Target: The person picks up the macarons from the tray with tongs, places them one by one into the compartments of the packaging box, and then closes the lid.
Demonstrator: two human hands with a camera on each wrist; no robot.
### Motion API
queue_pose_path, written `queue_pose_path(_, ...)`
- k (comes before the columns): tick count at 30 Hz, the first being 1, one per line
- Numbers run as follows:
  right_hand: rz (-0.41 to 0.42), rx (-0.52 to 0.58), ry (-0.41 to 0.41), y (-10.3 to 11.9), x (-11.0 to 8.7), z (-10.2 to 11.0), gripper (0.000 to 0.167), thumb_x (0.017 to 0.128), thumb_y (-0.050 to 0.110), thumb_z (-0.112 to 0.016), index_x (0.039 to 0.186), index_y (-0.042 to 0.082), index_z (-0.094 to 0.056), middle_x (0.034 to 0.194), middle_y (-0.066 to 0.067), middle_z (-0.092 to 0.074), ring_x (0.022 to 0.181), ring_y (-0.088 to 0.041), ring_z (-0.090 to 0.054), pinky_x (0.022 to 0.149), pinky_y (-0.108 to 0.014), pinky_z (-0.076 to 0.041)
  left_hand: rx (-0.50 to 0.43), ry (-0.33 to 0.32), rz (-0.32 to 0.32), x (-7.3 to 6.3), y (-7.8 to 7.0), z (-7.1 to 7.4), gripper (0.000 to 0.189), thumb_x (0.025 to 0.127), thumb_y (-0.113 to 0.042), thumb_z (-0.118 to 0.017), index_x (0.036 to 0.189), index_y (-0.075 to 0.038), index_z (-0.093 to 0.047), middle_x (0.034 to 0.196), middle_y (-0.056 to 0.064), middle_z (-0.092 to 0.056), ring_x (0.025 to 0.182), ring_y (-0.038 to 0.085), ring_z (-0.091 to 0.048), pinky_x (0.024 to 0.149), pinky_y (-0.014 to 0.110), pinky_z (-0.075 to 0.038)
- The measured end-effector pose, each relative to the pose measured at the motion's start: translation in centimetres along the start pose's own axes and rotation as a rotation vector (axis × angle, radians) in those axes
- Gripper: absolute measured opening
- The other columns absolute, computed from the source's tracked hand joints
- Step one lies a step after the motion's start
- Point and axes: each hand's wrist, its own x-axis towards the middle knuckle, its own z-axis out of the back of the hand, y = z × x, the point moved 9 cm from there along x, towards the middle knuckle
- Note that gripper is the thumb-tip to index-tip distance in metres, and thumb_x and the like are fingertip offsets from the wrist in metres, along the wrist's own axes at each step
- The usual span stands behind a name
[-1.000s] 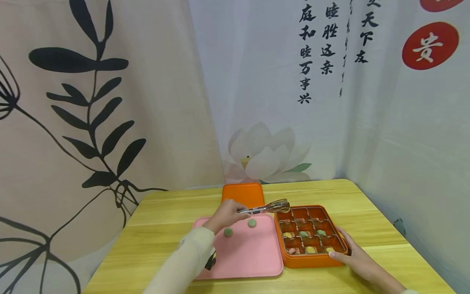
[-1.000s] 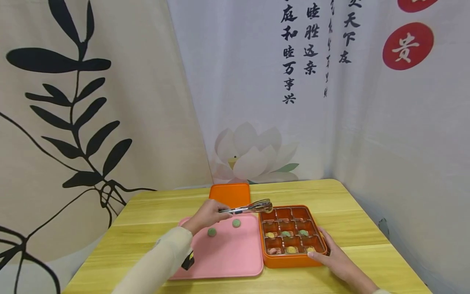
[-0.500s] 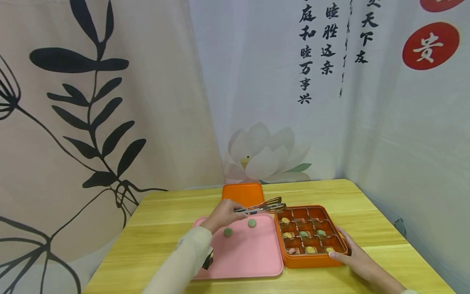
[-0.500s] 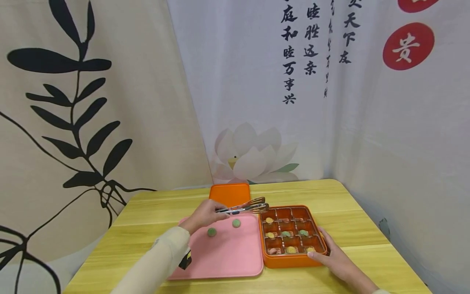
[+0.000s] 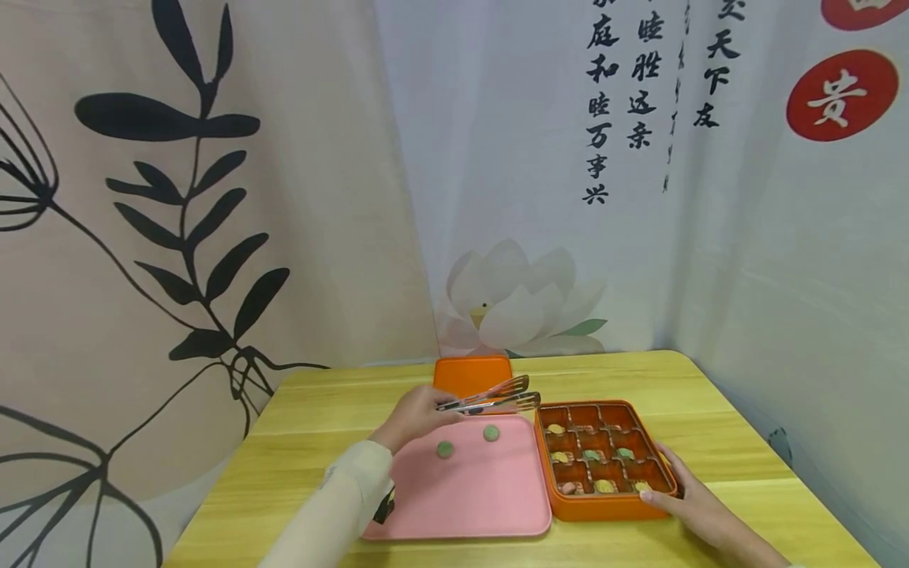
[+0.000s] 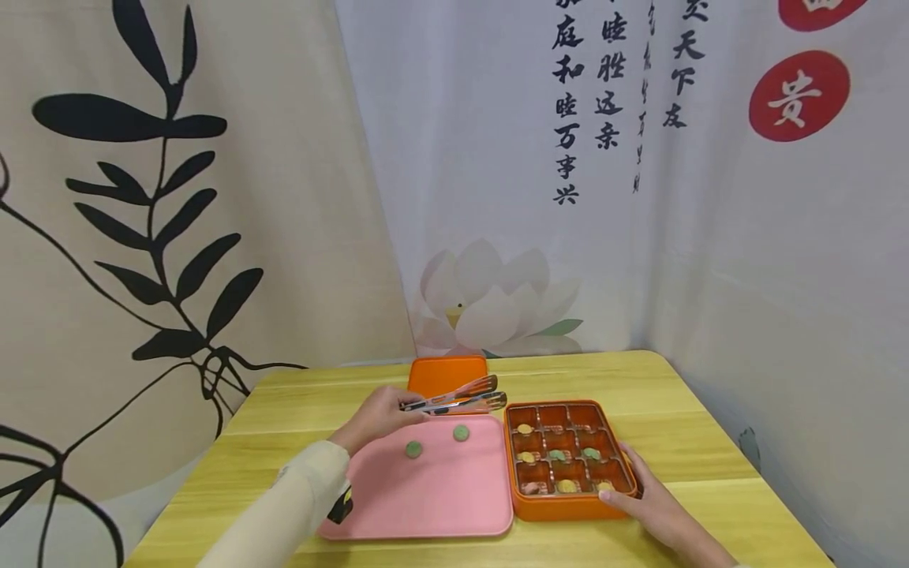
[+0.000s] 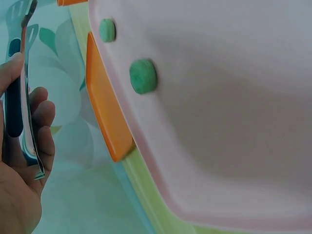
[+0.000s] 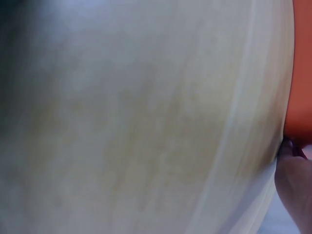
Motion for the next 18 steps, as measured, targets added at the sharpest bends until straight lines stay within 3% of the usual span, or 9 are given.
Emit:
queue_pose_path(6, 0.008, 0.012, 0.004, 0.1, -0.1, -0.2, 0.093, 0.099, 0.034, -0.06, 0.158, 0.007, 0.007, 0.154, -0.039, -0.008, 0.136, -0.058, -0.025, 0.097, -0.068, -0.034, 0.097, -0.017, 0.03, -1.5, 2.1, 1.1, 0.023, 0.088, -0.033, -0.075, 0.106, -0.019, -0.078, 0.096, -0.008, -0.072, 0.081, 0.012, -0.062, 0.077, 0.036, -0.05)
queue_pose_path(10, 0.011, 0.027, 0.001, 0.1, -0.1, -0.3, 0.093, 0.099, 0.033, -0.06, 0.157, 0.005, 0.007, 0.153, -0.04, -0.013, 0.133, -0.055, -0.034, 0.097, -0.065, -0.037, 0.14, -0.037, 0.067, -2.9, 3.9, 2.1, 0.027, 0.087, -0.037, -0.076, 0.108, -0.02, -0.077, 0.099, -0.007, -0.073, 0.09, 0.015, -0.065, 0.083, 0.041, -0.051)
queue_pose_path(18, 0.039, 0.046, 0.004, 0.4, -0.2, -0.3, 0.09, 0.1, 0.029, -0.059, 0.157, 0.005, 0.007, 0.152, -0.04, -0.017, 0.131, -0.052, -0.04, 0.098, -0.063, -0.038, 0.078, -0.131, 0.206, -5.9, 7.1, 5.0, 0.027, 0.083, -0.033, -0.081, 0.105, -0.018, -0.078, 0.085, -0.009, -0.069, 0.069, 0.01, -0.053, 0.065, 0.033, -0.045)
